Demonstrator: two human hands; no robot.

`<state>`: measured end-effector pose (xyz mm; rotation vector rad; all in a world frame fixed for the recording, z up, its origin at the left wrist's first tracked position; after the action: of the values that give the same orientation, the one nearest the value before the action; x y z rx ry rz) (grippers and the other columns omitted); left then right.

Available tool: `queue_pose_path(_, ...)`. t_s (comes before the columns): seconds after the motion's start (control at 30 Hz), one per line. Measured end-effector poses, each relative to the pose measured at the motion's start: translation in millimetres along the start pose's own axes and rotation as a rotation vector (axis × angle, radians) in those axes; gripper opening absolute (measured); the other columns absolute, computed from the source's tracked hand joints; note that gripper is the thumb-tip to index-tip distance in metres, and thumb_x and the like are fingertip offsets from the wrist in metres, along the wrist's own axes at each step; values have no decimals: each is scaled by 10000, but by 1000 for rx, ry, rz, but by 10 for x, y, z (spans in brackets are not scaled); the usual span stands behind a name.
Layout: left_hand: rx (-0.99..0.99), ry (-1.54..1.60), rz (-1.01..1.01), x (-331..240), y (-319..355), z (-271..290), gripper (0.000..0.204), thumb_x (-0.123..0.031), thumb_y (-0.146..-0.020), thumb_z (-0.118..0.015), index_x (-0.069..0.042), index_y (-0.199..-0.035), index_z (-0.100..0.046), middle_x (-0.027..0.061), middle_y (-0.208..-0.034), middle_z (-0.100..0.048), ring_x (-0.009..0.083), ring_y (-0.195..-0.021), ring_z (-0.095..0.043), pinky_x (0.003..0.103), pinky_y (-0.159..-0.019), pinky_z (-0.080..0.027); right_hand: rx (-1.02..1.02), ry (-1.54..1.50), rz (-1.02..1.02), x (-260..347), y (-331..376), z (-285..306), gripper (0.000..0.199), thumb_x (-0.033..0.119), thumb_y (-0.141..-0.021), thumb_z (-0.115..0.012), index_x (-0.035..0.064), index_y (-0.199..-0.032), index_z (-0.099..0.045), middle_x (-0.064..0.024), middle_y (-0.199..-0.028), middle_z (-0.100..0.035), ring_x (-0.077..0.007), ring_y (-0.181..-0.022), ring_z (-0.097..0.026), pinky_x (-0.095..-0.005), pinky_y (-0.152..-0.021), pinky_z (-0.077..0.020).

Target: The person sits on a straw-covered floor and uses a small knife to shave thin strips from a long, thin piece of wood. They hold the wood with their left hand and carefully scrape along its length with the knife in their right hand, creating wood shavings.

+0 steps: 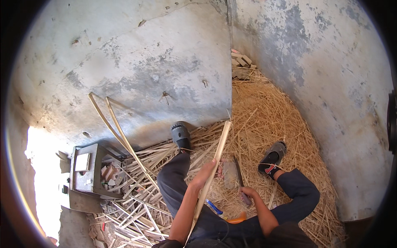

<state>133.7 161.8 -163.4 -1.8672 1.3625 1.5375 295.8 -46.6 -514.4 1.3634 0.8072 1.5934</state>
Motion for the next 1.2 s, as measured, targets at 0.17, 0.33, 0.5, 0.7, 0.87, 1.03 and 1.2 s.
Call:
queue_pose_path(0.17, -99, 182, 69, 435, -77, 212, 536, -362, -1159, -434, 52, -1499, -432, 123, -1037, -657, 237, -1015, -682, 405, -959, -574, -87, 149, 275, 698, 757, 509, 362, 256, -961, -674, -87, -1062, -734, -206, -997, -782, -237, -752, -763, -347, -655, -613)
queue_pose_path(0.33, -58, 247, 84, 521, -4, 210, 532, -77, -1074, -477, 74, -1562, -329, 228, -1251, -640, 309, -1167, -684, 425, -1048, -585, 206, -239, 296, 1116, 1612, 839, 277, 230, -1008, -695, -25, -905, -724, -197, -960, -798, -112, -572, -641, -278, -509, -519)
queue_pose_path(0.5, 12, 216, 28, 426, 110, 24, 584, 14, -1051, -502, 68, -1591, -285, 296, -1432, -576, 361, -1348, -613, 433, -1158, -519, 141, -589, 603, 1461, 2233, 1055, 315, 304, -1023, -736, 0, -989, -657, -175, -987, -795, -62, -483, -527, -252, -497, -486)
queue_pose_path(0.7, 119, 76, -32, 79, 417, -396, 593, -38, -1073, -564, 30, -1599, -299, 303, -1469, -585, 364, -1424, -558, 454, -1219, -449, -202, -825, 955, 2635, 2850, 1178, 290, 257, -1010, -752, -6, -1031, -633, -160, -988, -775, -57, -488, -529, -220, -456, -431)
queue_pose_path(0.87, 58, -150, 21, 42, 675, -453, 631, -183, -1085, -631, 11, -1596, -317, 256, -1445, -631, 308, -1388, -591, 402, -1193, -444, -272, -864, 1043, 3090, 2908, 1317, 250, 192, -985, -759, -3, -1061, -622, -171, -1027, -775, -64, -491, -540, -224, -487, -466)
queue_pose_path(1.03, 200, -350, 180, 504, 1339, -59, 657, -289, -1065, -691, 29, -1558, -395, 189, -1414, -664, 231, -1331, -619, 378, -1161, -459, -245, -953, 1117, 3213, 3064, 1350, 251, 173, -962, -774, -21, -1061, -648, -133, -897, -756, -77, -493, -535, -236, -463, -442)
queue_pose_path(1.2, 188, -357, 264, 749, 2147, 12, 511, -305, -1068, -691, 23, -1437, -563, 105, -1225, -753, 179, -1224, -673, 338, -1070, -518, -303, -1030, 1150, 3399, 3631, 1592, 206, 159, -998, -724, -2, -1076, -621, -126, -897, -750, -76, -484, -513, -268, -536, -501)
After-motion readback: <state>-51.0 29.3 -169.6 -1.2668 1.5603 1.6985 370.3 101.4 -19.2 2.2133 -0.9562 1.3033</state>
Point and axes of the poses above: each hand's wrist, its own y-axis away from the middle knuckle, its own z-axis out of the back of the hand, x = y × z, the point moved 9 cm from there along -y, towards the middle knuckle
